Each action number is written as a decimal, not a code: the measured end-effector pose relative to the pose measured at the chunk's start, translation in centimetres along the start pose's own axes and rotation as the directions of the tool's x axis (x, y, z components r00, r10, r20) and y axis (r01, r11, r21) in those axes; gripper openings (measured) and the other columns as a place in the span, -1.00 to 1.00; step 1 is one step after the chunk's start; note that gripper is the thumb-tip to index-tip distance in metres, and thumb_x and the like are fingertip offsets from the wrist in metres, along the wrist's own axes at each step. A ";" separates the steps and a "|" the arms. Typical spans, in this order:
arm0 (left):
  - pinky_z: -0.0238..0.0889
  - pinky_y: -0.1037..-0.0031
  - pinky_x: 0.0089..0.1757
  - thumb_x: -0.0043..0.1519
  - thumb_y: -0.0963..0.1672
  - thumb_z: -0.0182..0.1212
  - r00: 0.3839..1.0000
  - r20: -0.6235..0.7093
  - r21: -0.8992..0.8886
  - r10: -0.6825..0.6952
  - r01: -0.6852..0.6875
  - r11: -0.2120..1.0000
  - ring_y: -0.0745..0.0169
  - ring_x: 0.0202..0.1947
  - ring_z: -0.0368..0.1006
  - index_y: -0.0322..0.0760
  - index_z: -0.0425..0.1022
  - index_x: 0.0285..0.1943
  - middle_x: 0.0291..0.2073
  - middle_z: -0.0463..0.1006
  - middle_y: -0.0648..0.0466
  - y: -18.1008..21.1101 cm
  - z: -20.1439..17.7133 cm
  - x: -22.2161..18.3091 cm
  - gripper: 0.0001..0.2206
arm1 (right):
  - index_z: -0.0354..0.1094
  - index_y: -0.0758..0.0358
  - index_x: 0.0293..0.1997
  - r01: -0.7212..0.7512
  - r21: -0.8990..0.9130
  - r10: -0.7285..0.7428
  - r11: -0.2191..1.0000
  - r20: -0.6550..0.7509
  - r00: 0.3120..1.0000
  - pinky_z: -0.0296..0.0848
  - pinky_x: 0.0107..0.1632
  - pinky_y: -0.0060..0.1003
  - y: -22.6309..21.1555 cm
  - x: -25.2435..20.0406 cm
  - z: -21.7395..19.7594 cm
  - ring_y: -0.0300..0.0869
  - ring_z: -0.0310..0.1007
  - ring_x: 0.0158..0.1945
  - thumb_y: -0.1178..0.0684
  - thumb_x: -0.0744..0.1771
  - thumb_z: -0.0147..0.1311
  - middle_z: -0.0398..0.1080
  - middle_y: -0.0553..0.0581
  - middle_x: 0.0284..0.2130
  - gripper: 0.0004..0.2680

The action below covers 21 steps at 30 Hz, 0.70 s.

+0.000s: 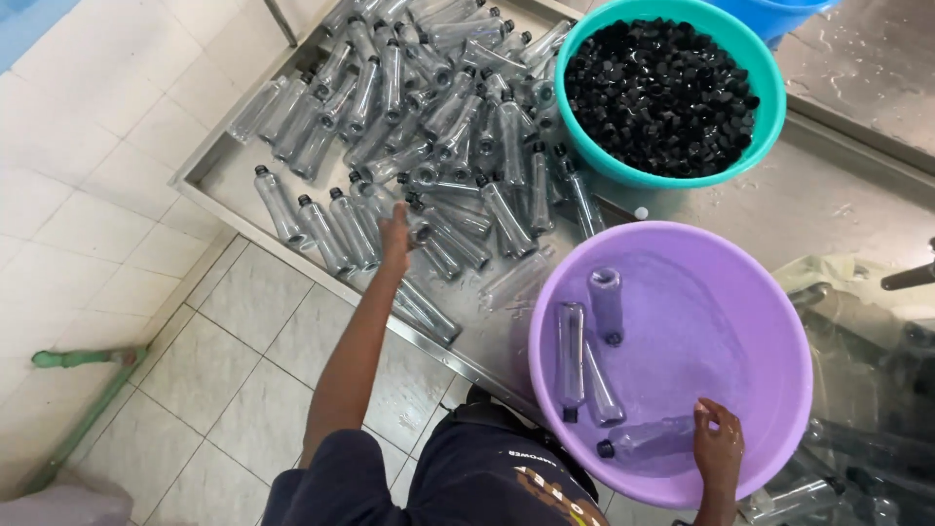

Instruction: Manually rinsing empty plastic bottles in a basin of water at a production workstation.

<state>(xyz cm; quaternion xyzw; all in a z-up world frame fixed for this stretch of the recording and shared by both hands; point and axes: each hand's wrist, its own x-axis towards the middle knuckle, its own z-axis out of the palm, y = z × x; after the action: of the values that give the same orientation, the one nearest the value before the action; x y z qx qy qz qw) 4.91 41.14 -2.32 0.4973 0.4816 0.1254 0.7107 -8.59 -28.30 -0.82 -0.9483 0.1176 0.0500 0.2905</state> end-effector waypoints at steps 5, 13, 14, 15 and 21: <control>-0.10 -0.05 0.50 0.46 0.10 0.19 0.979 -0.161 0.392 0.128 -0.056 0.918 -0.38 0.63 -0.08 -0.23 -0.49 0.76 0.72 -0.26 -0.23 2.6 -7.5 4.3 -0.07 | 0.14 -0.23 0.57 0.062 -0.211 0.034 0.976 0.421 0.906 -0.16 0.56 0.51 -2.9 -0.9 -0.1 0.22 -0.24 0.68 -0.54 0.22 0.15 -0.09 0.17 0.64 -0.28; -0.21 -0.05 0.52 0.39 0.09 0.53 0.864 0.121 0.655 0.489 -0.439 0.615 -0.53 0.61 -0.03 -0.59 -0.08 0.71 0.57 0.06 -0.59 -2.1 -12.1 10.6 -0.02 | 0.00 0.27 0.63 -0.093 -0.204 0.113 0.975 0.087 0.990 0.06 0.51 0.45 -1.2 -2.1 4.6 0.50 -0.05 0.61 -0.54 0.36 0.09 0.06 0.72 0.43 -0.23; -0.20 -0.10 0.50 0.41 -0.01 0.55 0.817 0.121 0.668 0.564 -0.487 0.563 -0.65 0.57 0.00 -0.66 0.00 0.66 0.52 0.10 -0.66 -1.7 -12.7 9.5 -0.11 | -0.12 0.34 0.67 -0.072 -0.157 0.083 0.985 0.065 0.994 0.14 0.48 0.46 -2.0 -1.9 5.3 0.57 -0.08 0.59 -0.48 0.33 0.20 -0.01 0.76 0.42 -0.16; -0.20 -0.10 0.50 0.41 -0.01 0.55 0.815 0.161 0.656 0.557 -0.510 0.557 -0.65 0.57 0.00 -0.66 0.00 0.66 0.52 0.10 -0.66 -1.9 -10.8 7.1 -0.11 | -0.12 0.34 0.67 -0.107 -0.155 0.114 0.982 0.036 0.993 0.14 0.48 0.46 -3.2 -2.3 4.5 0.57 -0.08 0.59 -0.48 0.33 0.20 -0.01 0.76 0.42 -0.16; -0.25 -0.32 0.44 0.46 -0.27 0.47 0.554 0.267 0.601 0.789 -0.736 0.313 -0.70 0.54 -0.15 -0.48 0.00 0.70 0.50 -0.02 -0.59 -4.7 -4.2 -6.2 -0.27 | 0.08 0.01 0.62 0.011 -0.399 0.003 0.917 0.035 0.999 0.27 0.36 0.55 -3.2 1.5 8.2 0.50 0.08 0.52 -0.19 0.29 0.41 0.00 0.45 0.51 -0.30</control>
<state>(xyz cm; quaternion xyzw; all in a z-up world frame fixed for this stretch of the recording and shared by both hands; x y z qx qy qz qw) -3.01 37.31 -2.94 0.8724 0.2264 0.2869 0.3245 -6.57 -21.35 -6.12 -0.9868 0.0980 0.0888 0.0931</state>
